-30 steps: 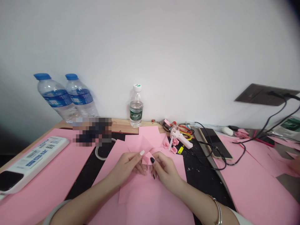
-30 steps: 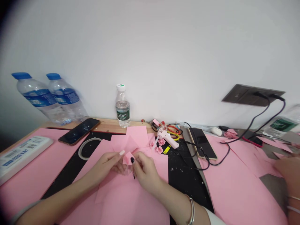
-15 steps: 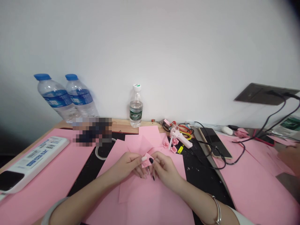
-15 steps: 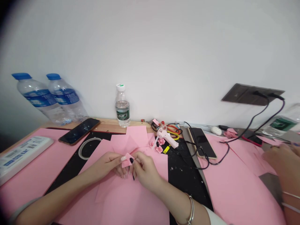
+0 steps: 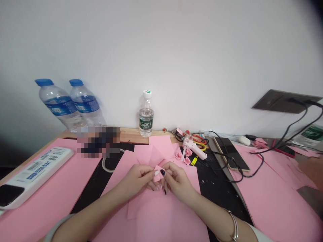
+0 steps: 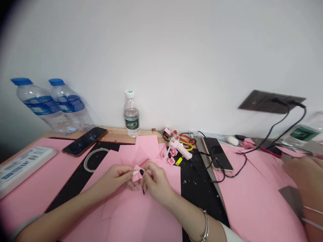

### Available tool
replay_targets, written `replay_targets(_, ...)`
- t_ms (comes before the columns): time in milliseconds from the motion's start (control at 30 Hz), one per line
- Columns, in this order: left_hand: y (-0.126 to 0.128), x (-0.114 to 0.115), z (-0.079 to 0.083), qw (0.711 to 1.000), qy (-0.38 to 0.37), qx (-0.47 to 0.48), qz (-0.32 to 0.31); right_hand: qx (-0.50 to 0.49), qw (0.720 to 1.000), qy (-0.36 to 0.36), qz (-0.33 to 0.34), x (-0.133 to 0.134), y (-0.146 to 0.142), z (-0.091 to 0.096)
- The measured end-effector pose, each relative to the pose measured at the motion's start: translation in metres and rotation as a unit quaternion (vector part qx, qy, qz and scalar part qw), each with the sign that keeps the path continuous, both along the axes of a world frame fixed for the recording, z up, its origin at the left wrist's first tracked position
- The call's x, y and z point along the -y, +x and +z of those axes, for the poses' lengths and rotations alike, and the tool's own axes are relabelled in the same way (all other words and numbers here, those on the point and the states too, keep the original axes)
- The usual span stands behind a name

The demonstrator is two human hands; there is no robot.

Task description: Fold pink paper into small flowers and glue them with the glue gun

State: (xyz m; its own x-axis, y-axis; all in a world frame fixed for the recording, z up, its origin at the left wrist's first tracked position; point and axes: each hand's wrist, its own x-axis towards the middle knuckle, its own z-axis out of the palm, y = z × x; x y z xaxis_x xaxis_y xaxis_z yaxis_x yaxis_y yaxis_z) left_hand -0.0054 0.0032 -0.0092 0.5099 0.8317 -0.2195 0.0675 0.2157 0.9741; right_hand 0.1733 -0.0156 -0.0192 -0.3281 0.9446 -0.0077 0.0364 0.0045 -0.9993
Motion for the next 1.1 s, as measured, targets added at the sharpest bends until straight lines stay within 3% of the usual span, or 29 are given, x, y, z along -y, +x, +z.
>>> replay_targets(333, 0.004, 0.003, 0.0, 1.0, -0.005, 0.004, 0.019, -0.017, 1.0, -0.012, -0.002, -0.001, 0.0, -0.002)
replay_targets(833, 0.01, 0.01, 0.005, 0.995, -0.009, -0.025, 0.097, -0.057, 0.997, -0.023, 0.036, -0.001, -0.001, -0.001)
replay_targets(1100, 0.009, 0.008, 0.003, 0.995, -0.01, -0.018, 0.097, -0.037, 0.998, -0.03, 0.039, -0.003, -0.003, -0.001)
